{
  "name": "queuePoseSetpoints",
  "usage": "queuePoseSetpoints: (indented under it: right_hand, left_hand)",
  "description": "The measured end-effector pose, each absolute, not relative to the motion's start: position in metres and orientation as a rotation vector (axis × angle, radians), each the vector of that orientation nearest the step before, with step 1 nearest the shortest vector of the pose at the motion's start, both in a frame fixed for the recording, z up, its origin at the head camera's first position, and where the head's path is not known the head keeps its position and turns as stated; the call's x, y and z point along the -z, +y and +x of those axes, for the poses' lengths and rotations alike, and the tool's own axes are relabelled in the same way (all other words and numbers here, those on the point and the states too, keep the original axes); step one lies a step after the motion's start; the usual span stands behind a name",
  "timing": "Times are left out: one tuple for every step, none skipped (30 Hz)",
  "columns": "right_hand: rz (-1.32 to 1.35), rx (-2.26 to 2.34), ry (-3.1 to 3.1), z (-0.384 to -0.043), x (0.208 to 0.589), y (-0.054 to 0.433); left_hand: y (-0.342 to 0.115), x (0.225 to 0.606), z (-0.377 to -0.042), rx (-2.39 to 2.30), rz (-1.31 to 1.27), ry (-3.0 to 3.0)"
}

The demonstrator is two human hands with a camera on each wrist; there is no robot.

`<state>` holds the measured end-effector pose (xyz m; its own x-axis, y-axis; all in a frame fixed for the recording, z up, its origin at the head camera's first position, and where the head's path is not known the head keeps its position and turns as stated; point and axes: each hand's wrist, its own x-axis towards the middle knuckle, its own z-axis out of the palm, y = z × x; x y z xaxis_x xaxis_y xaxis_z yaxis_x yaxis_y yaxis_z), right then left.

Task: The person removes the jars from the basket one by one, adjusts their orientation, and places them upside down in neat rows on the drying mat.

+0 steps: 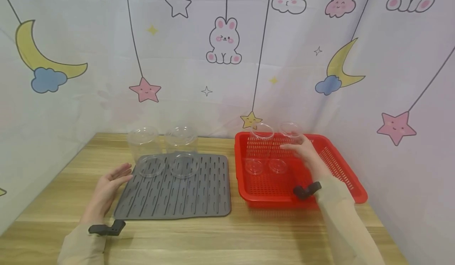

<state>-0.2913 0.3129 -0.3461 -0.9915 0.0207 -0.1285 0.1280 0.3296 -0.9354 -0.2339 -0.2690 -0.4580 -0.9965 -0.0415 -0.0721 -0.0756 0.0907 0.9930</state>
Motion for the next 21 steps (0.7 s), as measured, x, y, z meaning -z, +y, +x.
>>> queuePoseSetpoints:
  right_hand:
    - [0.144,1.767,2.486,-0.291,0.345,0.312]
    - [0.150,1.773,2.489,-0.290,0.345,0.312]
    - [0.157,1.783,2.490,-0.289,0.344,0.311]
    - [0.163,1.793,2.493,-0.288,0.342,0.311]
    - [0.169,1.804,2.498,-0.287,0.341,0.310]
    - [0.172,1.804,2.513,-0.287,0.340,0.309]
    - [0.174,1.813,2.522,-0.286,0.339,0.309]
    - [0.176,1.819,2.535,-0.285,0.338,0.308]
    - [0.172,1.828,2.547,-0.284,0.337,0.308]
    - [0.175,1.831,2.567,-0.283,0.337,0.308]
    - [0.177,1.839,2.583,-0.283,0.336,0.308]
    - [0.183,1.843,2.602,-0.282,0.335,0.308]
    - [0.185,1.858,2.611,-0.281,0.335,0.308]
    - [0.187,1.862,2.632,-0.281,0.334,0.307]
    - [0.190,1.872,2.652,-0.280,0.334,0.307]
    - [0.195,1.884,2.668,-0.279,0.333,0.307]
    - [0.192,1.905,2.678,-0.279,0.332,0.307]
    - [0.192,1.918,2.697,-0.278,0.331,0.307]
    - [0.193,1.936,2.711,-0.277,0.330,0.306]
    - [0.198,1.949,2.729,-0.277,0.328,0.305]
    - [0.201,1.964,2.748,-0.276,0.327,0.305]
  left_hand:
    - [-0.269,0.458,-0.234,-2.099,-0.128,2.297]
    - [-0.269,0.458,-0.234,-2.102,-0.133,2.291]
    - [-0.269,0.457,-0.234,-2.103,-0.142,2.288]
    - [-0.269,0.457,-0.233,-2.106,-0.147,2.286]
    - [-0.270,0.457,-0.233,-2.110,-0.156,2.283]
    - [-0.270,0.457,-0.233,-2.117,-0.164,2.275]
    - [-0.270,0.456,-0.233,-2.120,-0.168,2.272]
    - [-0.271,0.456,-0.232,-2.129,-0.168,2.264]
    - [-0.271,0.456,-0.232,-2.133,-0.165,2.259]
    - [-0.271,0.455,-0.232,-2.142,-0.159,2.250]
    - [-0.271,0.454,-0.231,-2.152,-0.161,2.237]
    - [-0.271,0.453,-0.231,-2.165,-0.162,2.224]
    - [-0.271,0.452,-0.231,-2.168,-0.165,2.216]
    - [-0.271,0.451,-0.230,-2.178,-0.168,2.202]
    - [-0.271,0.449,-0.230,-2.184,-0.172,2.193]
    - [-0.270,0.448,-0.230,-2.194,-0.182,2.178]
    - [-0.270,0.446,-0.230,-2.204,-0.188,2.168]
    - [-0.270,0.444,-0.229,-2.212,-0.190,2.162]
    - [-0.269,0.442,-0.229,-2.217,-0.188,2.164]
    - [-0.269,0.440,-0.229,-2.238,-0.187,2.155]
    - [-0.269,0.438,-0.229,-2.255,-0.188,2.155]
